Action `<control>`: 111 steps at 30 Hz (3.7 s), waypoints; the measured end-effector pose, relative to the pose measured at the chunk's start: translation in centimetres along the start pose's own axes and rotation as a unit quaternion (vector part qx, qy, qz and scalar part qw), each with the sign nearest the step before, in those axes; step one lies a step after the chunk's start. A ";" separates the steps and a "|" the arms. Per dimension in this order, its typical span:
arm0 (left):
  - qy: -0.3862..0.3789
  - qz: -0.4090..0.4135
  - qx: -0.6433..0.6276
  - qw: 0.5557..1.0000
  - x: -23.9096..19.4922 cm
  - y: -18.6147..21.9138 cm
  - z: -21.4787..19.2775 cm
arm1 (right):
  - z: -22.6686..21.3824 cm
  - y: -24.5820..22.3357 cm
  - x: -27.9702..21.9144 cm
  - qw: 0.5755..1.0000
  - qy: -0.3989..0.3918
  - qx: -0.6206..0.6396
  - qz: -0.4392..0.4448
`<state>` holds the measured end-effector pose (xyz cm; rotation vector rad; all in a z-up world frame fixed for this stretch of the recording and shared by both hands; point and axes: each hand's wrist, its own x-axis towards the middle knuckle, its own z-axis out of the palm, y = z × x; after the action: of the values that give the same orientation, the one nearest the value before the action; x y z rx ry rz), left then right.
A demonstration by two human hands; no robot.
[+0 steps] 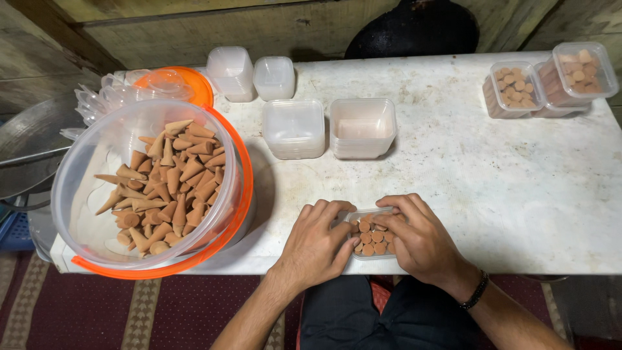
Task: The person transfers small, conical, light-brown snacks from a large orange-rimmed container into small, clear plastic containers. They arrange the snacks in neat rows within the containers and place the filled containers on the table.
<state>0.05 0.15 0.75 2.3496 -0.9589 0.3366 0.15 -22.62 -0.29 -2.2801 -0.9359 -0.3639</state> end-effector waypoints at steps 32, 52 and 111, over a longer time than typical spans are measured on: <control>0.122 -0.188 0.109 0.968 -5.5 -9.6 -26.0 | 4.8 -12.4 25.0 0.959 0.019 0.204 -0.195; -0.106 -0.161 0.153 0.969 -5.2 -13.5 -23.8 | 7.3 -11.1 27.3 0.972 -0.213 0.097 -0.024; 0.203 -0.070 -0.167 0.962 0.3 -0.5 2.0 | -2.6 -1.2 0.1 0.920 0.123 0.299 0.220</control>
<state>0.68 -0.92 -1.00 1.9247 -0.5952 0.5307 -0.65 -23.60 2.28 -1.7504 -0.3194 -0.1315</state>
